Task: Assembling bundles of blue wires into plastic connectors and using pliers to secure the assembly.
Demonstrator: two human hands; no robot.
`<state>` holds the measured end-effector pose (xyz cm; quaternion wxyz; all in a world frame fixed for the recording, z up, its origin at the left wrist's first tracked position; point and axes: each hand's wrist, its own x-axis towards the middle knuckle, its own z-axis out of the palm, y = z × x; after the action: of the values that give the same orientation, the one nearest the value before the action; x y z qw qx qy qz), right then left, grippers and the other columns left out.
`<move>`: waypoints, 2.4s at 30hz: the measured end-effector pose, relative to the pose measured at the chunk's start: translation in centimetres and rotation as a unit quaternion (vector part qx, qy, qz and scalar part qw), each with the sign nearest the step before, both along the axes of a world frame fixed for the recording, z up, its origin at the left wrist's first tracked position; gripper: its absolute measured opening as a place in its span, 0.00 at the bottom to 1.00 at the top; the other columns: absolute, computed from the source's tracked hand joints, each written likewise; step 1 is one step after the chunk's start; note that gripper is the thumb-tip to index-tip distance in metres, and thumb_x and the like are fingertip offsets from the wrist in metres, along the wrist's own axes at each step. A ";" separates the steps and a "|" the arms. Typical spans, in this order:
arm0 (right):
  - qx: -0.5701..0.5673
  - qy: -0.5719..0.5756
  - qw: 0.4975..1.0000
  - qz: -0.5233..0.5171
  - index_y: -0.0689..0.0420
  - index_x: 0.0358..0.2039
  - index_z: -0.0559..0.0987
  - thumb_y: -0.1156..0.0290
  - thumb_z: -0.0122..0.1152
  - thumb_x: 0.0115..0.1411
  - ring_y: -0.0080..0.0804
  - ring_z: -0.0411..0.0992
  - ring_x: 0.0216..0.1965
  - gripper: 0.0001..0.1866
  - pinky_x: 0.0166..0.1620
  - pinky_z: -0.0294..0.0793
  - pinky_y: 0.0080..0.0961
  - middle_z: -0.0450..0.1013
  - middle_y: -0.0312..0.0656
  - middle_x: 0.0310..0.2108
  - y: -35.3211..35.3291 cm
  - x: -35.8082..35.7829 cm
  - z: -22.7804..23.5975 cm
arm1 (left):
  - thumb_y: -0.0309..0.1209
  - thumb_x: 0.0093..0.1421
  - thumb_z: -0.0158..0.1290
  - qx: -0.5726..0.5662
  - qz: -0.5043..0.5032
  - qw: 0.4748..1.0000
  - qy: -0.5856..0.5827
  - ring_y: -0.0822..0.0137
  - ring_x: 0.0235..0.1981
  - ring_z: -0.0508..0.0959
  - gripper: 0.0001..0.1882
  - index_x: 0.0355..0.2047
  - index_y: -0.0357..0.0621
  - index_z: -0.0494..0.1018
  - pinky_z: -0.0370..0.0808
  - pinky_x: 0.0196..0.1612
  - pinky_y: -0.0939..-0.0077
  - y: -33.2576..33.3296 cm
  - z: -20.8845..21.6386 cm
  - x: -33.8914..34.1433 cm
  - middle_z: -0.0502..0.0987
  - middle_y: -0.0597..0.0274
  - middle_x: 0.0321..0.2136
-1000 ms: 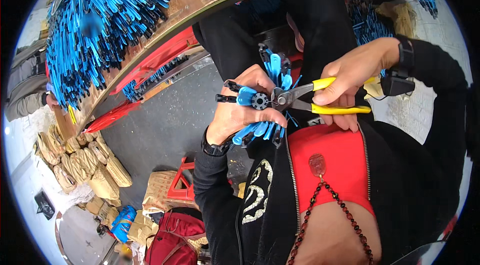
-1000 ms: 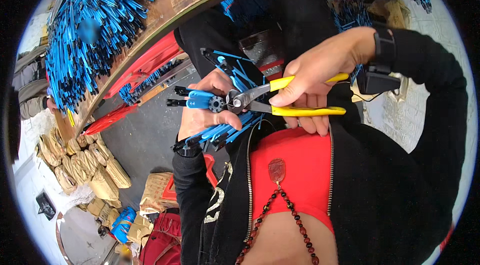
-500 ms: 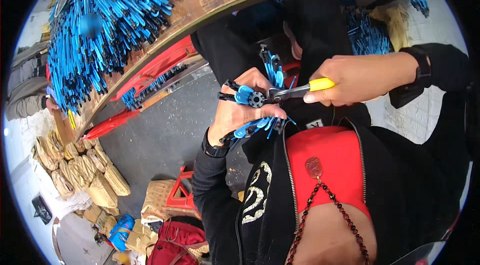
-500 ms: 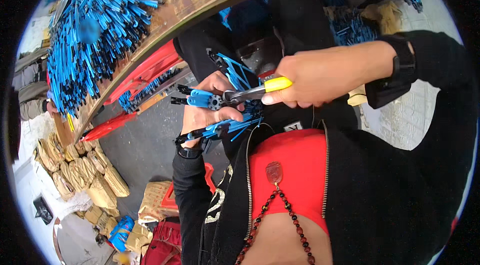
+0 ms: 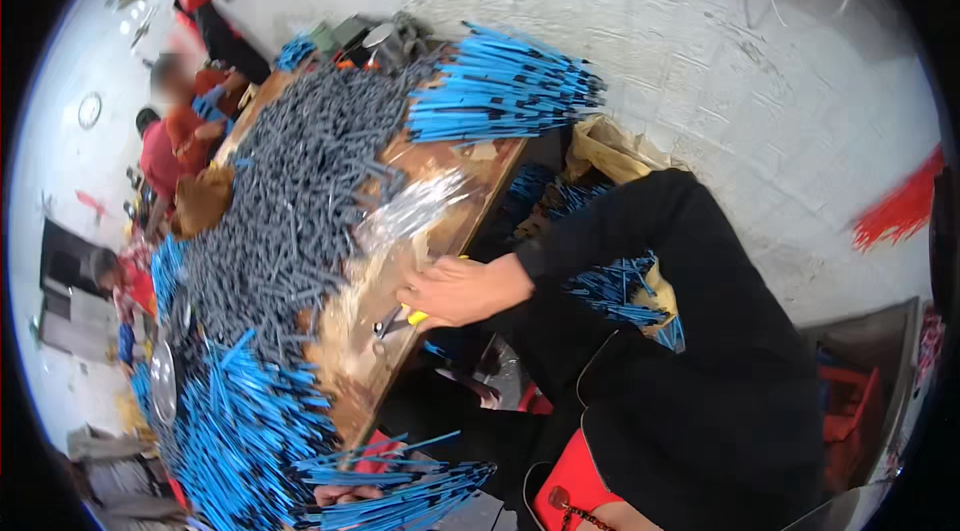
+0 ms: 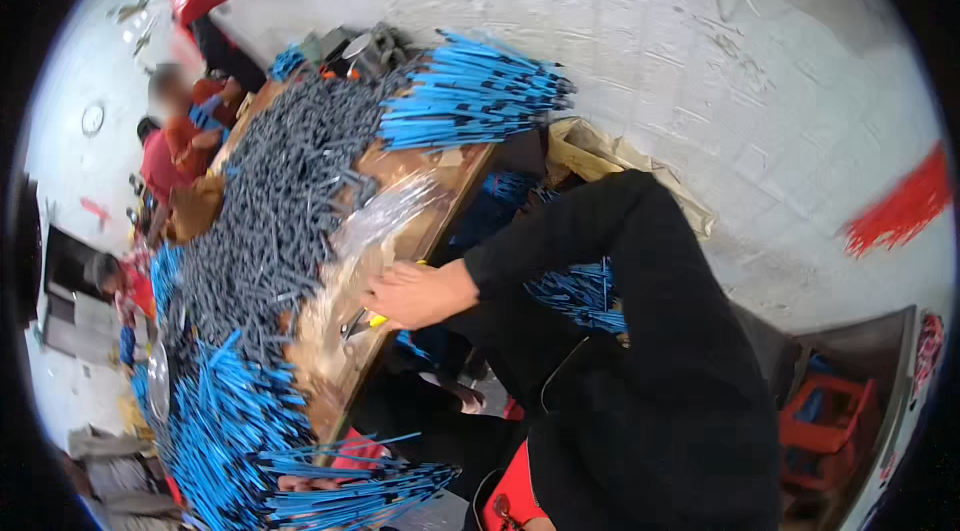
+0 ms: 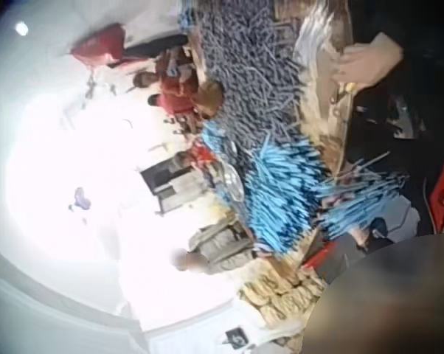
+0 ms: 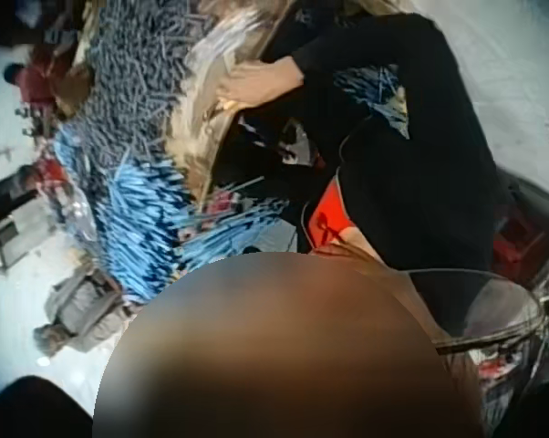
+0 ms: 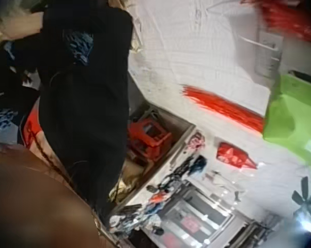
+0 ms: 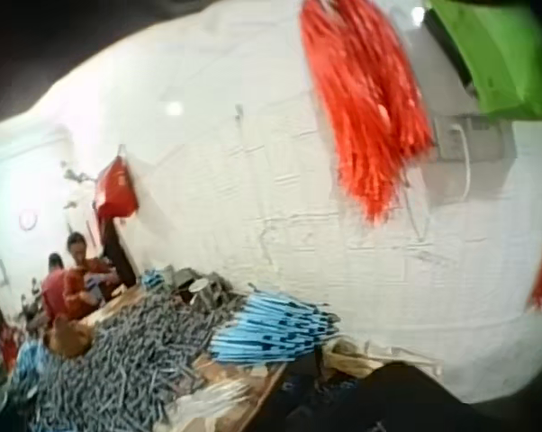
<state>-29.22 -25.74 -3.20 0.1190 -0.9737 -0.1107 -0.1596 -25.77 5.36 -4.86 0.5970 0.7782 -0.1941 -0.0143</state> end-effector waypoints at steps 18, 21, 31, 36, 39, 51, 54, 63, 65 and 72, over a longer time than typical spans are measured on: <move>0.659 0.141 0.732 -0.100 0.60 0.63 0.64 0.55 0.52 0.68 0.41 0.75 0.48 0.29 0.47 0.77 0.36 0.74 0.56 0.47 -21.4 -15.2 3.4 | 0.45 0.68 0.47 -0.217 -0.315 0.834 0.398 0.61 0.49 0.73 0.17 0.48 0.49 0.69 0.69 0.56 0.65 -40.2 4.4 13.3 0.74 0.68 0.44; 0.476 0.055 0.849 -0.222 0.60 0.61 0.67 0.60 0.55 0.66 0.44 0.75 0.47 0.27 0.47 0.76 0.35 0.73 0.55 0.47 -22.5 -13.4 1.3 | 0.38 0.68 0.48 -0.169 -0.199 0.859 0.440 0.59 0.55 0.69 0.23 0.60 0.43 0.61 0.66 0.60 0.63 -40.7 3.4 14.1 0.67 0.56 0.55; 0.299 -0.247 0.873 -0.296 0.60 0.56 0.70 0.69 0.58 0.63 0.53 0.73 0.45 0.21 0.47 0.73 0.36 0.73 0.54 0.45 -22.5 -11.6 -4.0 | 0.26 0.67 0.46 0.011 -0.403 0.901 0.160 0.58 0.67 0.59 0.33 0.68 0.32 0.48 0.57 0.67 0.68 -42.1 3.1 8.5 0.54 0.45 0.68; 0.217 -0.317 0.857 -0.343 0.59 0.56 0.71 0.69 0.58 0.63 0.51 0.74 0.40 0.21 0.42 0.75 0.36 0.73 0.51 0.42 -23.4 -10.5 -2.3 | 0.26 0.65 0.48 0.025 -0.431 0.898 0.081 0.61 0.60 0.69 0.30 0.66 0.34 0.55 0.66 0.61 0.71 -46.5 3.6 8.9 0.66 0.47 0.62; 0.054 -0.181 0.888 -0.419 0.54 0.53 0.74 0.67 0.59 0.63 0.44 0.75 0.32 0.18 0.31 0.74 0.34 0.74 0.45 0.37 -22.6 -12.8 -1.6 | 0.27 0.62 0.50 0.359 -0.334 0.850 -0.195 0.66 0.43 0.79 0.24 0.61 0.42 0.68 0.73 0.47 0.71 -46.2 3.3 8.0 0.80 0.54 0.47; 0.174 0.181 0.852 -0.460 0.57 0.33 0.76 0.71 0.55 0.57 0.49 0.74 0.33 0.05 0.33 0.74 0.45 0.73 0.45 0.29 -15.9 -29.3 -21.0 | 0.26 0.60 0.52 0.313 -0.403 0.809 -0.292 0.56 0.45 0.78 0.19 0.53 0.45 0.76 0.70 0.53 0.68 -40.9 3.0 14.8 0.80 0.53 0.45; 0.126 0.092 0.881 -0.447 0.56 0.34 0.76 0.71 0.56 0.55 0.46 0.73 0.35 0.07 0.33 0.74 0.45 0.72 0.44 0.31 -16.4 -29.2 -27.5 | 0.25 0.62 0.51 0.289 -0.343 0.833 -0.324 0.57 0.53 0.73 0.13 0.46 0.45 0.79 0.66 0.57 0.66 -36.2 6.2 10.4 0.80 0.54 0.45; 0.002 0.095 0.895 -0.435 0.52 0.37 0.75 0.73 0.57 0.52 0.42 0.70 0.40 0.10 0.36 0.74 0.37 0.69 0.39 0.36 -17.8 -26.2 -33.1 | 0.20 0.63 0.50 0.294 -0.403 0.824 -0.270 0.58 0.56 0.72 0.11 0.42 0.42 0.80 0.64 0.60 0.65 -26.6 3.9 -4.0 0.79 0.57 0.48; 0.005 0.039 0.902 -0.431 0.53 0.37 0.74 0.74 0.57 0.53 0.44 0.70 0.39 0.09 0.36 0.74 0.38 0.70 0.41 0.36 -18.7 -26.9 -32.5 | 0.19 0.62 0.50 0.265 -0.410 0.861 -0.147 0.59 0.54 0.73 0.11 0.42 0.41 0.79 0.66 0.58 0.67 -26.8 3.2 -4.6 0.78 0.56 0.48; 0.316 -0.014 0.829 -0.460 0.59 0.39 0.72 0.74 0.52 0.63 0.50 0.74 0.35 0.05 0.35 0.73 0.44 0.74 0.49 0.33 -23.6 -27.8 -24.8 | 0.18 0.62 0.51 0.180 -0.507 0.840 -0.067 0.58 0.48 0.78 0.11 0.42 0.39 0.79 0.72 0.51 0.70 -30.9 -0.5 -5.3 0.79 0.54 0.46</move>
<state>-57.06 -49.29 -28.01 0.3316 -0.8187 0.4051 -0.2360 -31.09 -25.59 -5.34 0.3411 0.6639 -0.5953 -0.2973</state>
